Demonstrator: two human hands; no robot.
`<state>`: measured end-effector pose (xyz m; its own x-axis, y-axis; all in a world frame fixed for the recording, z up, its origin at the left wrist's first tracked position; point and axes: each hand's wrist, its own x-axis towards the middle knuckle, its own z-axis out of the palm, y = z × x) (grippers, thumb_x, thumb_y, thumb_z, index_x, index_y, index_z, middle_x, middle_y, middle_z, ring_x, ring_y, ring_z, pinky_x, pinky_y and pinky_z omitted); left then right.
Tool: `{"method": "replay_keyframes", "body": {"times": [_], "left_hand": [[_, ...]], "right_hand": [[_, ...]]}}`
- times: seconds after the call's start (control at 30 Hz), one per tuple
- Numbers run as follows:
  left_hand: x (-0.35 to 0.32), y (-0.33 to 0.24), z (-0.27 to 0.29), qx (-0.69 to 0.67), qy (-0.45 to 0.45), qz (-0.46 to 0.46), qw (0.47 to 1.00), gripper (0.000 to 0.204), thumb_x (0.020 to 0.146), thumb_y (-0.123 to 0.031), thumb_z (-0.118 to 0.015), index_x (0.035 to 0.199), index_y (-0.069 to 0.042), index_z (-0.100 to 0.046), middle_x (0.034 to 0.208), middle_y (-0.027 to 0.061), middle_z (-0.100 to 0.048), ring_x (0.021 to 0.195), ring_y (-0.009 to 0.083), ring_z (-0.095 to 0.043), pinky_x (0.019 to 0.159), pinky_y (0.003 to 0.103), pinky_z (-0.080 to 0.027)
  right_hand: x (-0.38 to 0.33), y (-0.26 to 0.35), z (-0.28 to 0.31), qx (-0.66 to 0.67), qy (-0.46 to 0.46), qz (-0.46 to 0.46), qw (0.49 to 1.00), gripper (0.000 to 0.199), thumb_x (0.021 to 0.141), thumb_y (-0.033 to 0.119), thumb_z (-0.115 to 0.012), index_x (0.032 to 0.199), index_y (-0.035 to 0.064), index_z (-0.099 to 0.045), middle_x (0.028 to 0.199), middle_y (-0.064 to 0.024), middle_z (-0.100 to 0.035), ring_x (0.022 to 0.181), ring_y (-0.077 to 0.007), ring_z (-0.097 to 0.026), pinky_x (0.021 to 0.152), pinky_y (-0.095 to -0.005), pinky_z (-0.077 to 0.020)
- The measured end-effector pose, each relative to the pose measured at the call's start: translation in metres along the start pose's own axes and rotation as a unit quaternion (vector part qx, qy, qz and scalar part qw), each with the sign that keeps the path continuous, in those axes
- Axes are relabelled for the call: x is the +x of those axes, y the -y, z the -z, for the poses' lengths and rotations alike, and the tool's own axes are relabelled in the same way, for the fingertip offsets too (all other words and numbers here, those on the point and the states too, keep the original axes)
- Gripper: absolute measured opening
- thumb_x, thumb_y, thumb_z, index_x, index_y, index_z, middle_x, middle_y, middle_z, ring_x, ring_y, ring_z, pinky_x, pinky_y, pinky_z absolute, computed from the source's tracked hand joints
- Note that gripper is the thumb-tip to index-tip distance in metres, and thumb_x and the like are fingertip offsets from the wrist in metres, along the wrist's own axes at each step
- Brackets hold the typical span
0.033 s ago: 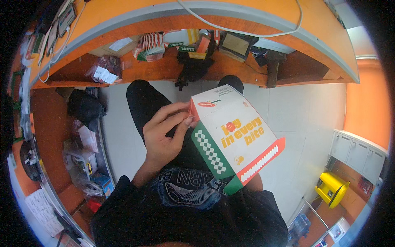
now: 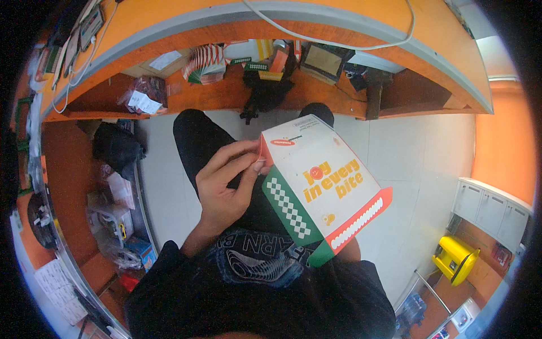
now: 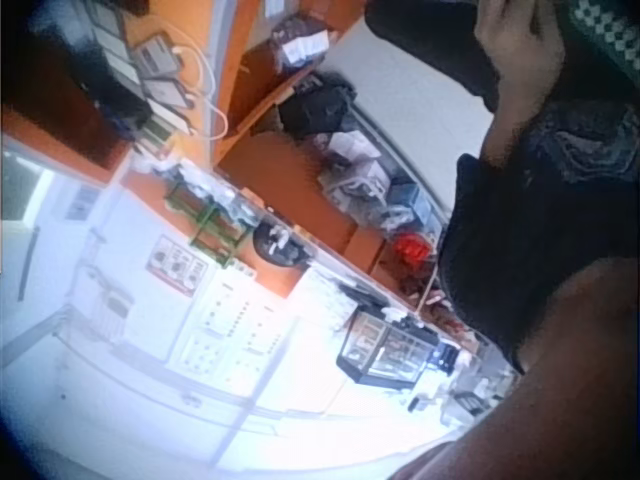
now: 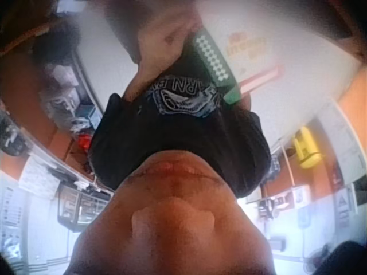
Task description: The person assembles small rectangular paper boxes by folding and taping the edges. They repeatedly pick up flat printed sheets, fold them into box shapes, and secure the seams with tape. The person occasionally uses a tablet on the desk, likely for reference, while continuing to assemble the boxes.
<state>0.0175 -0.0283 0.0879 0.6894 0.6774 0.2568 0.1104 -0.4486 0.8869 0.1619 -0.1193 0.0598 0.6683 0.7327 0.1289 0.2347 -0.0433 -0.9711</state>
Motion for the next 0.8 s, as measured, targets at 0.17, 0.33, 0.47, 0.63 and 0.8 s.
{"method": "replay_keyframes", "body": {"times": [0.17,0.33,0.47,0.63,0.8], "left_hand": [[0.002,0.009,-0.005,0.016,-0.027,-0.026,0.999,0.016,0.084,0.003,-0.073,0.1,0.005,-0.073,0.112,0.0177,-0.071,0.097,0.0238,-0.07,0.084,0.032,-0.056],[0.001,0.009,-0.008,0.059,-0.014,-0.074,0.995,0.019,0.085,0.002,-0.071,0.104,0.005,-0.073,0.116,0.0205,-0.07,0.101,0.0281,-0.07,0.088,0.036,-0.056],[0.004,-0.001,-0.008,0.136,-0.01,-0.126,0.983,0.026,0.083,0.004,-0.068,0.108,0.007,-0.07,0.119,0.0231,-0.068,0.103,0.0339,-0.069,0.093,0.042,-0.054],[0.0,-0.001,-0.017,0.195,-0.023,-0.147,0.969,0.035,0.079,0.004,-0.065,0.114,0.01,-0.067,0.12,0.0251,-0.066,0.105,0.0368,-0.068,0.097,0.045,-0.052],[0.005,0.023,-0.022,0.167,-0.147,-0.17,0.96,0.039,0.076,-0.004,-0.075,0.113,0.008,-0.068,0.111,0.0222,-0.07,0.099,0.034,-0.071,0.082,0.037,-0.057]], "right_hand": [[0.004,-0.013,-0.006,0.014,-0.02,-0.022,0.999,0.034,0.081,0.004,-0.078,0.113,0.0022,-0.065,0.107,-0.0126,-0.068,0.087,-0.0279,-0.066,0.074,-0.0383,-0.0535],[-0.003,-0.014,-0.005,0.004,-0.034,-0.018,0.999,0.035,0.08,0.004,-0.079,0.112,0.0021,-0.065,0.108,-0.0129,-0.068,0.088,-0.029,-0.066,0.075,-0.0389,-0.0535],[0.001,-0.01,-0.003,-0.065,-0.032,0.016,0.997,0.035,0.08,0.004,-0.079,0.112,0.002,-0.066,0.108,-0.0132,-0.068,0.089,-0.0299,-0.066,0.076,-0.0393,-0.0534],[-0.009,-0.003,0.0,-0.223,-0.012,0.198,0.954,0.036,0.079,0.004,-0.079,0.112,0.0019,-0.066,0.109,-0.0135,-0.068,0.09,-0.031,-0.066,0.078,-0.0399,-0.0533],[-0.004,-0.003,-0.014,-0.255,0.074,0.322,0.909,0.036,0.078,0.003,-0.08,0.111,0.0018,-0.066,0.11,-0.0138,-0.068,0.091,-0.0321,-0.066,0.079,-0.0405,-0.0533]]}}
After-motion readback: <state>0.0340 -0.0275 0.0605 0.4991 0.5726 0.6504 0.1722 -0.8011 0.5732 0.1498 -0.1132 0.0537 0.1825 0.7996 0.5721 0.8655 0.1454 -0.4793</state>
